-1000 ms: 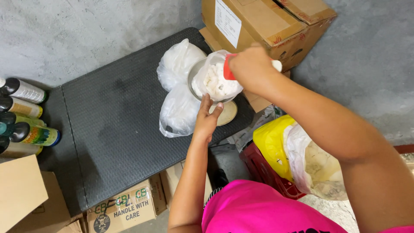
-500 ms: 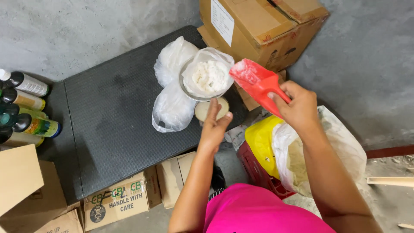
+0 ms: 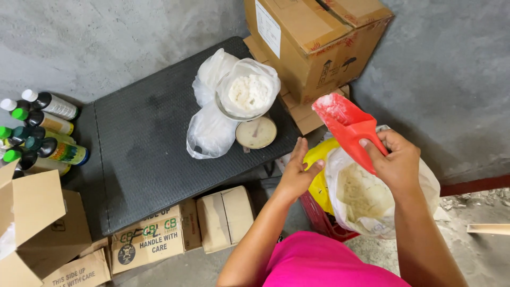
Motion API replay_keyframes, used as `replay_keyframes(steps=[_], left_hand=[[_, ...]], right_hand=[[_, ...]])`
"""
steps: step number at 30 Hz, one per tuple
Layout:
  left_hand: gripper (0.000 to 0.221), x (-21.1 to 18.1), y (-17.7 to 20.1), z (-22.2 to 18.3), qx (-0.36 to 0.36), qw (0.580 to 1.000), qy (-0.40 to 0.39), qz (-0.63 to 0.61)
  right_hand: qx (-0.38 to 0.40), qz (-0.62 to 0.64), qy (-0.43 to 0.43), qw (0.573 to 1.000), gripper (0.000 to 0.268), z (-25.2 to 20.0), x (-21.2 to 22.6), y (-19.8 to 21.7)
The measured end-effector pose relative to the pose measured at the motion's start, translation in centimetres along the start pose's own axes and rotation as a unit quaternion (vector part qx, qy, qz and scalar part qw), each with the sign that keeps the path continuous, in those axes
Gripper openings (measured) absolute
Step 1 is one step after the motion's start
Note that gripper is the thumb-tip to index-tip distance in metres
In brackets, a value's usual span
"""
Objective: Scooping and weighing white powder into small plastic bags.
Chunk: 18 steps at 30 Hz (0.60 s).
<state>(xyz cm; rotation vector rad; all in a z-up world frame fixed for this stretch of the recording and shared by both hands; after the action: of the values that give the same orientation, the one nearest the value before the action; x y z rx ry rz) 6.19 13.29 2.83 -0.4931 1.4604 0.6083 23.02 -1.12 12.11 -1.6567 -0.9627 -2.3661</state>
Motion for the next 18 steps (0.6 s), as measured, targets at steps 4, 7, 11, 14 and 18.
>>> replay_keyframes(steps=[4,7,11,14,18], left_hand=[[0.090,-0.8,-1.5,-0.6,0.002,1.000,0.005,0.017],[0.090,-1.1,-2.5,-1.3,0.004,1.000,-0.003,0.023],[0.089,-0.8,-3.9,-2.4,-0.002,0.999,-0.006,0.046],[0.088,-0.3,-4.6,-3.2,-0.003,0.998,-0.016,0.065],[0.079,-0.3,-5.3,-5.0,-0.004,0.997,-0.022,0.076]], right_hand=[[-0.007,0.018,0.008,1.000,0.015,-0.9,-1.4,2.2],[-0.009,0.018,0.009,1.000,0.015,-1.9,-2.0,3.9],[-0.011,0.021,-0.005,1.000,0.014,-3.2,-3.6,5.8],[-0.014,0.025,-0.002,1.000,0.014,-4.2,-4.3,7.3],[-0.021,0.019,-0.008,1.000,0.014,-6.0,-5.8,9.4]])
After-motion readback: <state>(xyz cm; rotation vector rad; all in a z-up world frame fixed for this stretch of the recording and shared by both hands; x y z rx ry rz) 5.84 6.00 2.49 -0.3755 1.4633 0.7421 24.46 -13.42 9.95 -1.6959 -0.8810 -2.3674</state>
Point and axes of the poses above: each hand's wrist, its own z-axis towards the middle knuckle, its own y-axis out of the back of the hand, x = y × z, the point moved 4 cm from there along z, towards the middle knuckle, and after that the axes turned 5 degrees about -y, right-handed, at the moved point
